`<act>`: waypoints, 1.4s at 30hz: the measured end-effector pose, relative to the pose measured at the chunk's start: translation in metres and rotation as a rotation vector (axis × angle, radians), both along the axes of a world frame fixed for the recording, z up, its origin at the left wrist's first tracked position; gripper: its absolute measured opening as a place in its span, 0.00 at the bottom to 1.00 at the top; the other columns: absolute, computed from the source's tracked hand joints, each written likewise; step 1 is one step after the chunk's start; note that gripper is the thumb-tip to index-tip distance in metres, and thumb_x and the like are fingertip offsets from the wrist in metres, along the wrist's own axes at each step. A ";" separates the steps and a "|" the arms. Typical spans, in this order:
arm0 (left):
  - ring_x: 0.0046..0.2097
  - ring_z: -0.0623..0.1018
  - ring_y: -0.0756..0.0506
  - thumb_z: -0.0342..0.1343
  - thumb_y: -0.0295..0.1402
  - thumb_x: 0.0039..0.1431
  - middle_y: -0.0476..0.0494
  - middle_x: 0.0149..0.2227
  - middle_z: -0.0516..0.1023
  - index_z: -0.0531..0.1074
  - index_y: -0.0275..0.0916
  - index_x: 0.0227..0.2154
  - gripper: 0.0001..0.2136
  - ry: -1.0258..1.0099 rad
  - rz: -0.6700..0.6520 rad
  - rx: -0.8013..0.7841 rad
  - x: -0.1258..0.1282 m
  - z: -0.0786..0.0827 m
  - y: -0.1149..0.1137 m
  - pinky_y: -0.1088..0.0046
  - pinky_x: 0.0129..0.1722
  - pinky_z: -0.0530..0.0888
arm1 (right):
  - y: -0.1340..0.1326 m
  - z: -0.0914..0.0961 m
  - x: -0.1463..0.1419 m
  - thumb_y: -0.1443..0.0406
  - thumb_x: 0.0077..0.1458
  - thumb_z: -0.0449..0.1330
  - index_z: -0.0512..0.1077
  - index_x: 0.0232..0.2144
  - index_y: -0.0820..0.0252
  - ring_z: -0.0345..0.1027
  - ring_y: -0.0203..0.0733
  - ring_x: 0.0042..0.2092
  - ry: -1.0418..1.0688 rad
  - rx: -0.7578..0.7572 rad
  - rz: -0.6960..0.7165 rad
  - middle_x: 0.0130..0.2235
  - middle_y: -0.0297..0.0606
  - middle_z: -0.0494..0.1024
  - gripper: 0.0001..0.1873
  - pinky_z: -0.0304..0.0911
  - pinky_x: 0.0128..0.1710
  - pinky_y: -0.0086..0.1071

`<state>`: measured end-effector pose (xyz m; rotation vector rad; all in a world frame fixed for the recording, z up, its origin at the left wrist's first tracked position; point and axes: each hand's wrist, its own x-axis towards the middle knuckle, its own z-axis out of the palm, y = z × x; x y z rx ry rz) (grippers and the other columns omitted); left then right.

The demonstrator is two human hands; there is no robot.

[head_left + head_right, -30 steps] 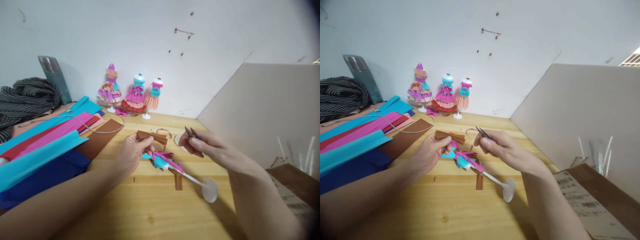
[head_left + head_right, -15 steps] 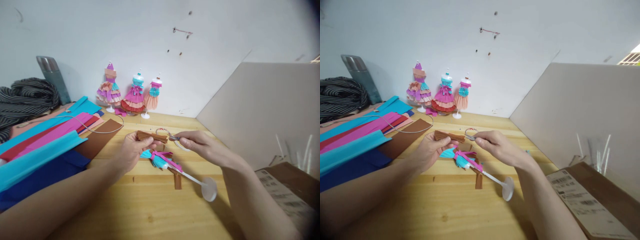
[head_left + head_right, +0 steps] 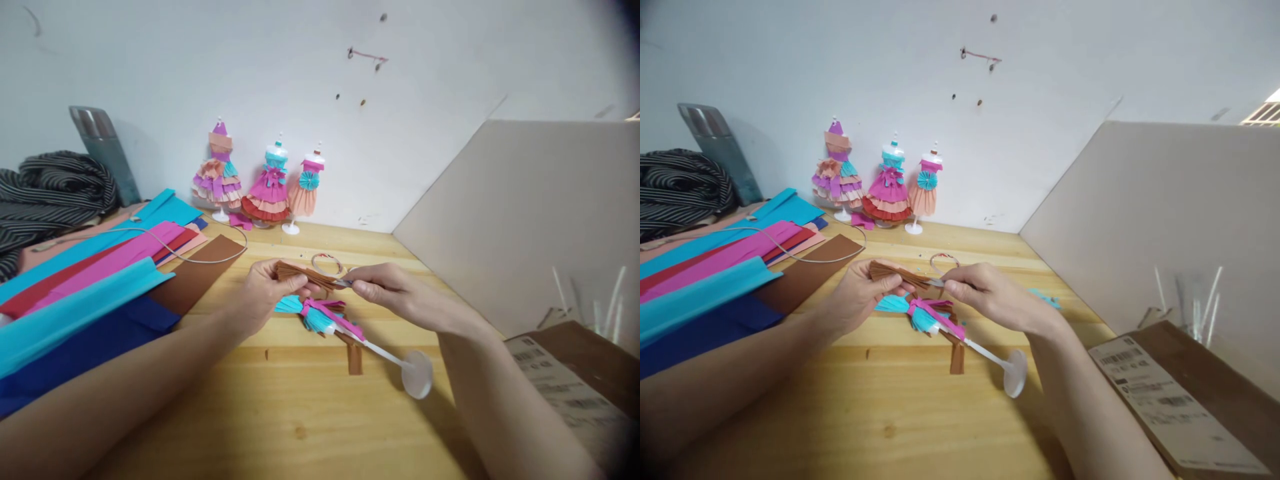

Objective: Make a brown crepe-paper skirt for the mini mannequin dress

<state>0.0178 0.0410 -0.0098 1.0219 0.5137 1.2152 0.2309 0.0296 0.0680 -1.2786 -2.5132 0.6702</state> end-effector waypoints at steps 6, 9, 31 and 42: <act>0.28 0.79 0.49 0.67 0.31 0.43 0.44 0.27 0.81 0.79 0.35 0.28 0.07 -0.004 -0.033 -0.004 0.001 -0.001 -0.002 0.74 0.32 0.75 | 0.000 -0.004 -0.005 0.49 0.61 0.47 0.73 0.30 0.60 0.62 0.40 0.31 0.037 -0.021 0.031 0.27 0.36 0.70 0.25 0.57 0.31 0.31; 0.29 0.79 0.49 0.67 0.32 0.44 0.43 0.29 0.82 0.79 0.35 0.28 0.08 0.000 -0.049 -0.002 0.000 -0.003 -0.002 0.73 0.33 0.75 | 0.000 -0.004 -0.007 0.48 0.61 0.46 0.70 0.28 0.61 0.60 0.38 0.30 0.049 -0.052 0.047 0.27 0.34 0.67 0.25 0.56 0.30 0.31; 0.28 0.79 0.48 0.68 0.33 0.42 0.45 0.27 0.81 0.78 0.36 0.27 0.09 -0.016 -0.043 -0.016 0.001 -0.005 0.000 0.72 0.33 0.76 | 0.004 -0.010 -0.010 0.50 0.60 0.48 0.68 0.26 0.61 0.58 0.37 0.30 0.135 -0.173 0.008 0.26 0.34 0.65 0.23 0.55 0.31 0.31; 0.27 0.78 0.49 0.68 0.34 0.42 0.44 0.25 0.81 0.79 0.35 0.27 0.09 0.017 -0.025 -0.027 0.001 -0.006 0.000 0.75 0.30 0.75 | 0.000 -0.003 -0.009 0.48 0.60 0.46 0.69 0.28 0.62 0.63 0.41 0.33 0.012 -0.090 -0.019 0.30 0.38 0.71 0.25 0.57 0.32 0.32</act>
